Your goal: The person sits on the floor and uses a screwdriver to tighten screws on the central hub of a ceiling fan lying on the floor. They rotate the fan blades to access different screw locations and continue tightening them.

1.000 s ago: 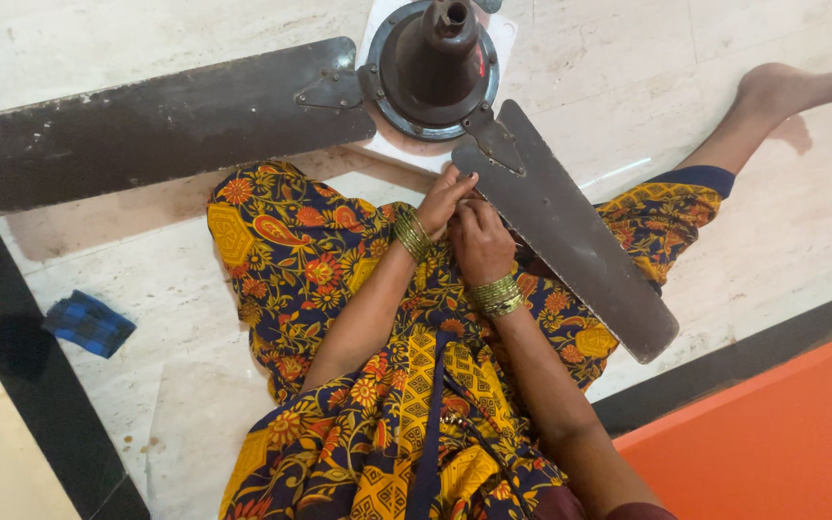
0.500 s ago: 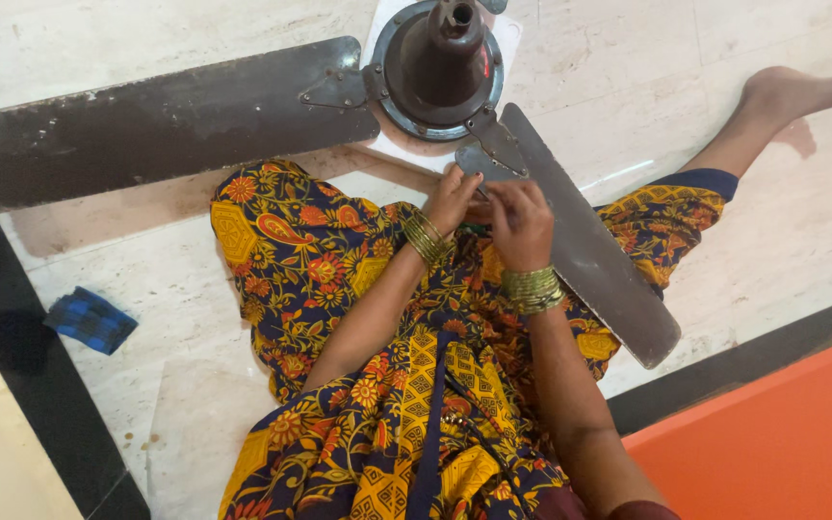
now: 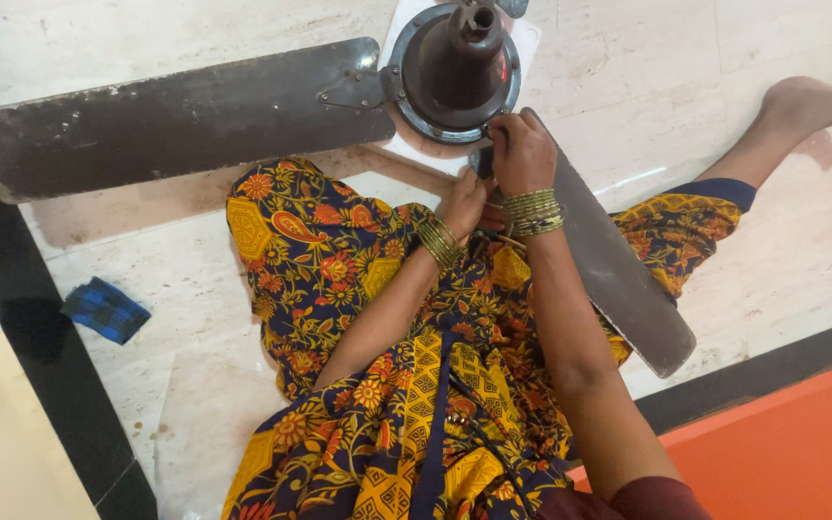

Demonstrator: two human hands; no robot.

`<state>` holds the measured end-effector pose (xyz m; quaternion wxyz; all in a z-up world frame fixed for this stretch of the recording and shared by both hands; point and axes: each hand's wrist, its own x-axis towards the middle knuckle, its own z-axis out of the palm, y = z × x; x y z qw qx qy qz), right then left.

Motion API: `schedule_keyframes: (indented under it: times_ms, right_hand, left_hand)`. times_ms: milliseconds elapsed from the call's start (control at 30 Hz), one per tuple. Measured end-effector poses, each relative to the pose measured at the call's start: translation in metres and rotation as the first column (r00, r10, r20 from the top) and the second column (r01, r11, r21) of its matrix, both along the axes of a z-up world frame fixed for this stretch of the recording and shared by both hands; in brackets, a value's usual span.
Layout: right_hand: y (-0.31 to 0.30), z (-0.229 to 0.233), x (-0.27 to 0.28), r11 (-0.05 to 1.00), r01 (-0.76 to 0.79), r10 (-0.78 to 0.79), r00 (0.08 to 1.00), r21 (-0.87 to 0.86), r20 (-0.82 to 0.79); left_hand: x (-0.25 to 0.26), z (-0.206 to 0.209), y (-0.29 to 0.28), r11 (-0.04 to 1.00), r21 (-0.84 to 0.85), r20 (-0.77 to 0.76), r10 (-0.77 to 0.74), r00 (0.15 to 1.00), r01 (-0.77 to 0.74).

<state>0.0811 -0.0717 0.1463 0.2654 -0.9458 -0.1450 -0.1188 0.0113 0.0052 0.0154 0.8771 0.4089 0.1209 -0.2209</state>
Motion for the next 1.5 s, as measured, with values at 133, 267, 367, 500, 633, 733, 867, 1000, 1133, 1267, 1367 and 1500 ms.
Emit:
schedule_keyframes:
  times_ms: [133,267,367,500,633,733,867,1000,1133,1267,1367,1500]
  right_hand:
    - [0.001,-0.008,0.005,0.996,-0.002,0.000,1.000,-0.092,-0.016]
    - [0.004,-0.012,0.011,0.978,0.005,-0.009,1.000,-0.209,-0.020]
    - [0.008,-0.014,0.011,0.975,0.026,-0.026,1.000,-0.221,0.002]
    - [0.011,-0.012,0.009,0.983,0.040,-0.045,0.999,-0.181,-0.022]
    - [0.006,-0.007,0.011,0.997,0.040,-0.046,0.994,-0.064,-0.096]
    - [0.005,-0.006,0.010,0.996,0.076,-0.081,0.985,-0.039,-0.149]
    - [-0.003,-0.010,0.011,0.999,-0.005,0.000,0.991,-0.043,-0.130]
    - [-0.013,-0.018,0.016,0.997,-0.068,0.061,0.987,-0.040,-0.145]
    - [-0.014,-0.019,0.024,0.995,-0.084,0.076,0.985,-0.046,-0.156]
    - [-0.009,-0.015,0.030,0.996,-0.006,-0.019,0.965,-0.094,-0.261]
    - [-0.003,-0.014,0.029,0.992,0.053,-0.082,0.957,-0.111,-0.279]
    - [0.000,-0.011,0.028,0.992,0.098,-0.114,0.959,-0.074,-0.258]
  left_hand:
    - [0.000,-0.006,-0.002,1.000,-0.009,-0.014,0.010,1.000,-0.010]
    - [0.004,-0.008,-0.001,0.999,0.004,-0.039,-0.032,0.999,0.033]
    - [0.003,-0.008,0.000,0.999,0.012,-0.025,-0.030,0.999,0.031]
    - [0.004,-0.004,0.000,1.000,0.011,-0.017,-0.009,1.000,0.010]
    - [0.006,0.004,0.004,0.999,0.021,-0.040,-0.041,0.998,0.041]
    - [0.005,0.013,0.007,0.998,0.040,-0.015,-0.047,0.999,0.047]
    - [0.004,0.022,0.012,0.999,0.026,-0.020,-0.028,0.999,0.029]
    - [0.006,0.024,0.011,0.998,0.013,-0.061,-0.062,0.996,0.063]
    - [0.005,0.029,0.013,0.997,0.035,-0.043,-0.064,0.997,0.066]
    - [0.004,0.033,0.017,0.997,0.023,-0.038,-0.067,0.997,0.068]
    - [0.003,0.036,0.017,0.998,0.014,-0.040,-0.060,0.997,0.061]
    - [0.005,0.034,0.015,0.998,0.003,-0.051,-0.055,0.997,0.055]
